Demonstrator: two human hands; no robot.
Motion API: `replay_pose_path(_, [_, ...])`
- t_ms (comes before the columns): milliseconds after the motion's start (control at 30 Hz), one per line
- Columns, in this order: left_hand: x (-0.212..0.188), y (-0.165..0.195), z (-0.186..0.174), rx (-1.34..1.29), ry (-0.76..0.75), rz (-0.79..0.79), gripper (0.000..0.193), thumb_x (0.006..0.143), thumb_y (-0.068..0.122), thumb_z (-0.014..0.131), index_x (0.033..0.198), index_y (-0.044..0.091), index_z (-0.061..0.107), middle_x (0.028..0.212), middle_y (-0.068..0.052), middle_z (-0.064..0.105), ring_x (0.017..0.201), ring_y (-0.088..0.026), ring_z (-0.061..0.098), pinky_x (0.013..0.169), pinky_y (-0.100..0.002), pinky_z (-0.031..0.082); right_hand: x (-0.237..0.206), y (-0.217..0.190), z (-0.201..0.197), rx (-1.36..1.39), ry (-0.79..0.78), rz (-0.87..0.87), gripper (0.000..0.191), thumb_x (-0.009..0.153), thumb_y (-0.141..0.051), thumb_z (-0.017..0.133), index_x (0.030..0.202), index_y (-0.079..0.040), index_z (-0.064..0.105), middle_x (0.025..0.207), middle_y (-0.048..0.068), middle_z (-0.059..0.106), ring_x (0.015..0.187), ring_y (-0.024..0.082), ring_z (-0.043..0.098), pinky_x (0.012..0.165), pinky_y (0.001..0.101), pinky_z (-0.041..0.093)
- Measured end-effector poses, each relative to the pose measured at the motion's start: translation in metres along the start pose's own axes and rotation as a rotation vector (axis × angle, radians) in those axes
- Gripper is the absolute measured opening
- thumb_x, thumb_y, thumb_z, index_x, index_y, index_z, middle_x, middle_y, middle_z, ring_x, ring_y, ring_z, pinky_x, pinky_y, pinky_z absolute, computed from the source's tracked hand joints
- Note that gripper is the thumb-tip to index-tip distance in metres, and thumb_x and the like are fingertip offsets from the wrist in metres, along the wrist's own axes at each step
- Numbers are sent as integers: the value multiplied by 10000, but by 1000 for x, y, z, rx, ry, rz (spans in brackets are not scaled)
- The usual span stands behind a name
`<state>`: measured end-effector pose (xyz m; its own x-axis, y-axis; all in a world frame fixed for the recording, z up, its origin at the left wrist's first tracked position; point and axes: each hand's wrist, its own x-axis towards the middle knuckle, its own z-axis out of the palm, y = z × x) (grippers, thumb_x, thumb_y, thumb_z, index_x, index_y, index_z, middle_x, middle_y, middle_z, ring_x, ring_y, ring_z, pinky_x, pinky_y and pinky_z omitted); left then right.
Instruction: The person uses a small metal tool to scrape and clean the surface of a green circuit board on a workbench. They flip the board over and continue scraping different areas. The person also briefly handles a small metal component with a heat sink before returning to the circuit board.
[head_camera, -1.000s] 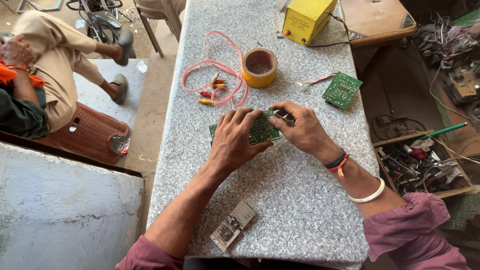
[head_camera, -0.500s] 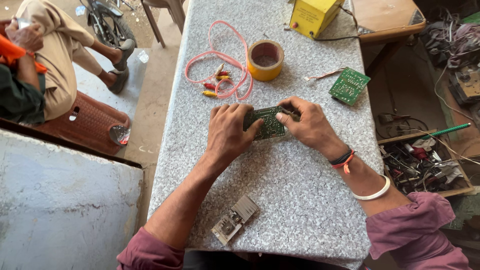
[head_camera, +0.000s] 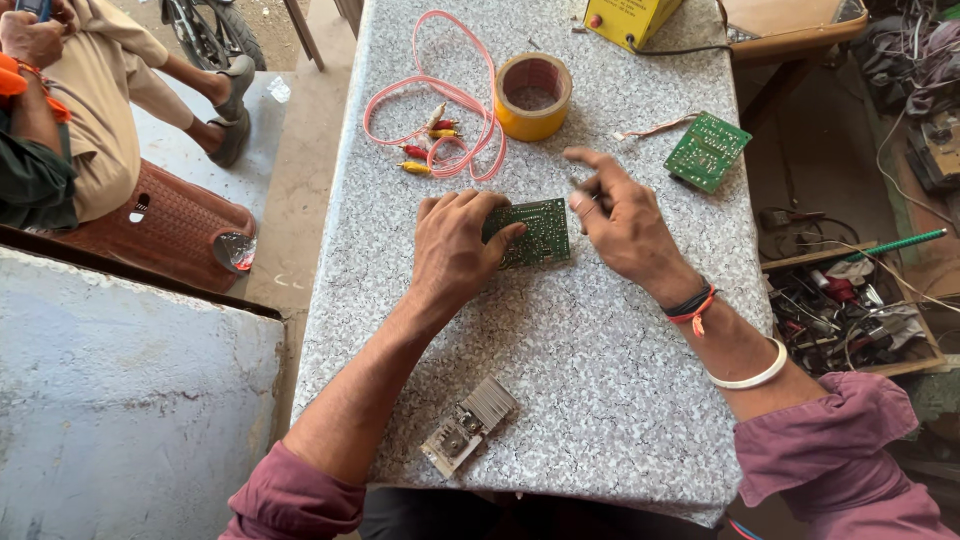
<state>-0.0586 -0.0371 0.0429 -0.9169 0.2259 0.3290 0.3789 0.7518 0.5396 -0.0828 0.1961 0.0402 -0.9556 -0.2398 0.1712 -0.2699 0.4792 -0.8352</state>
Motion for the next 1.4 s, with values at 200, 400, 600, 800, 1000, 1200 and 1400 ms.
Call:
replay_pose_path(200, [1,-1,2,-6,-46,15,387,885,409,764,1098,87,732,995,-54,740,972,-223,652,948,-415,391,4,11,-6,536,-30,68,303,1025,-57,446,1252,-6,640,987,113,744,765,141,716,684,263,604])
replay_pose_path(400, [-2,2,5,-15,-86,29,388,886,388,759,1116,76,737,1027,-72,732,1009,-238,652,953,-422,398,3,14,-8,497,-139,64,307,922,-19,596,1224,28,627,1023,105,759,862,122,723,688,248,574])
replay_pose_path(600, [-1,4,4,-27,-126,-5,406,888,402,753,1130,76,736,1029,-70,734,1003,-230,651,940,-420,406,-2,16,-2,475,-225,12,259,1022,-209,648,1182,-19,576,940,67,768,853,94,720,715,223,558])
replay_pose_path(800, [-2,4,5,-28,-116,9,411,887,397,754,1130,67,733,1038,-80,735,1018,-249,650,919,-427,410,-1,19,-1,422,-226,-61,276,1078,-323,587,1107,-49,587,893,17,711,782,59,631,703,222,533])
replay_pose_path(1000, [-4,6,3,-40,-92,24,380,890,371,744,1120,69,729,1039,-78,737,1024,-259,657,926,-431,415,-4,19,1,390,-240,-24,364,1069,-415,557,1059,-53,596,857,4,695,742,53,596,678,222,513])
replay_pose_path(1200, [-3,8,1,-26,-110,10,388,883,375,743,1128,75,724,1020,-85,730,1015,-264,658,928,-432,419,-5,20,0,403,-247,-52,443,1075,-467,524,1088,-35,619,855,14,695,737,54,603,676,221,517])
replay_pose_path(1400, [-2,9,1,-38,-136,-11,397,898,384,737,1138,69,716,1027,-92,723,998,-267,662,919,-438,433,-6,23,-2,382,-255,23,631,1078,-536,394,1089,-15,749,813,33,716,698,56,587,628,216,467])
